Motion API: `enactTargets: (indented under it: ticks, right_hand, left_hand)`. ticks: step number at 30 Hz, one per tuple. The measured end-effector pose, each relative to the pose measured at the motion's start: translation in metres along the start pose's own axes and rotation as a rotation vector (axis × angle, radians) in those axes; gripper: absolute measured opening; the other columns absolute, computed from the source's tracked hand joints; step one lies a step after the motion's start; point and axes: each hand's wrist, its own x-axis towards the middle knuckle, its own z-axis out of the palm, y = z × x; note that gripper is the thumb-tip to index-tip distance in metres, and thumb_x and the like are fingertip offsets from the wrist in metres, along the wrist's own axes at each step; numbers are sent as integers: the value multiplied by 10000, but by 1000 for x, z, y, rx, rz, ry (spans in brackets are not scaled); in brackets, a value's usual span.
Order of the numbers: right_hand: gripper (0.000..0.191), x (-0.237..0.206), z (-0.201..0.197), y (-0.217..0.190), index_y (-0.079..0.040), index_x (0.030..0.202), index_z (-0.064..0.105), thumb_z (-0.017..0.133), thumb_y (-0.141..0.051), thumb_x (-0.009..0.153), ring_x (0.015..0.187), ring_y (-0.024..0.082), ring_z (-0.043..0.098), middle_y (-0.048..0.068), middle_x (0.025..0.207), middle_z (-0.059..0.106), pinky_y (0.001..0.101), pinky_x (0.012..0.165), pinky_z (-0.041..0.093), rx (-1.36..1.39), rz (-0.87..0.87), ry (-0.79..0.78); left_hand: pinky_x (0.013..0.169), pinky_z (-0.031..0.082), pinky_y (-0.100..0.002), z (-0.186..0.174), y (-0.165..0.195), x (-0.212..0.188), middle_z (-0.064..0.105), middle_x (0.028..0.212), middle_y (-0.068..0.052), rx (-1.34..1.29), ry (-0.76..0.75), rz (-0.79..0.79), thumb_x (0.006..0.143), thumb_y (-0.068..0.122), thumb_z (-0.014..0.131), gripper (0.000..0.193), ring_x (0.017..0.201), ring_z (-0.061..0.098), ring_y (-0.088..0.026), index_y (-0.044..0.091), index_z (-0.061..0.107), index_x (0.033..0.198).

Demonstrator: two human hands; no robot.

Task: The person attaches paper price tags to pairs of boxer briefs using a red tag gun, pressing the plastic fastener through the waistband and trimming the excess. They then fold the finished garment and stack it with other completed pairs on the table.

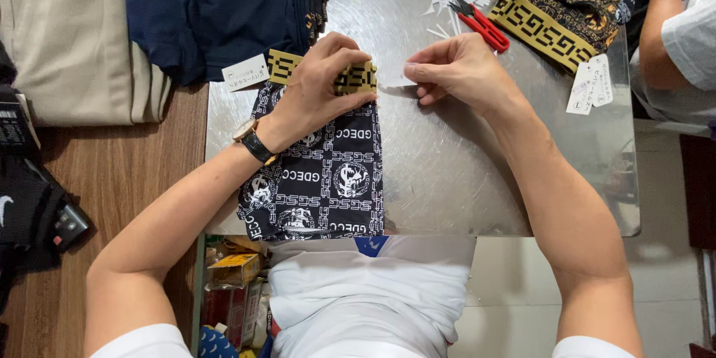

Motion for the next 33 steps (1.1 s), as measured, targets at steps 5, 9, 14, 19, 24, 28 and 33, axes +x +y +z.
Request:
enactTargets:
  ticks: [5,9,14,19,24,28,33]
  right_hand:
    - [198,5,15,1,23,1018,772,783,-128,890,580,75,663,56,747,724,217,520,581,-38,-14,8]
    - [183,6,33,5,0,1022,782,764,-148,915,576,59,661,38,738,733,204,524,577,-149,-81,43]
    - [192,7,37,2,-26,1047,779,756,-172,924,602,59,676,42,781,751,206,527,591,-280,-141,95]
    - [272,21,25,-11,3,1219,739,737,-162,1002,834,164,686,134,1046,761,319,760,585,-691,-611,180]
    - [286,68,41,-19,-31,1257,697,529,-68,1028,1120,269,660,125,1190,724,372,999,546,-385,-453,-213]
    - [342,101,48,-24,8,1348,632,540,-17,1020,1256,355,571,192,1324,630,423,1112,464,-751,-928,120]
    - [307,122,72,-21,-52,1334,707,618,-57,1041,1171,334,553,147,1210,654,468,1037,456,-1191,-961,171]
  left_hand:
    - [932,529,-384,-1,-1,-1,624,1178,-101,35,-4,13,831,235,911,503,1096,625,-263,44,667,1227]
    - [920,527,-393,1,-6,-2,623,1160,-113,85,-16,13,837,256,909,518,1071,619,-266,36,671,1241]
    - [973,505,-412,3,-11,-6,567,1194,-150,123,-47,-1,885,272,867,516,1121,553,-289,3,655,1272]
    - [1020,454,-440,0,-6,-9,513,1208,-166,141,-88,1,948,298,810,523,1157,487,-317,-46,625,1297]
    - [1045,444,-449,-6,-3,-13,509,1214,-171,152,-49,22,927,268,794,474,1183,490,-340,-39,606,1235]
    - [1029,438,-452,-9,-4,-18,511,1190,-168,135,-65,-20,927,261,804,485,1162,489,-337,-39,585,1239]
    - [1028,440,-452,-13,-8,-19,509,1207,-170,131,-14,6,895,236,812,525,1172,489,-347,-23,540,1262]
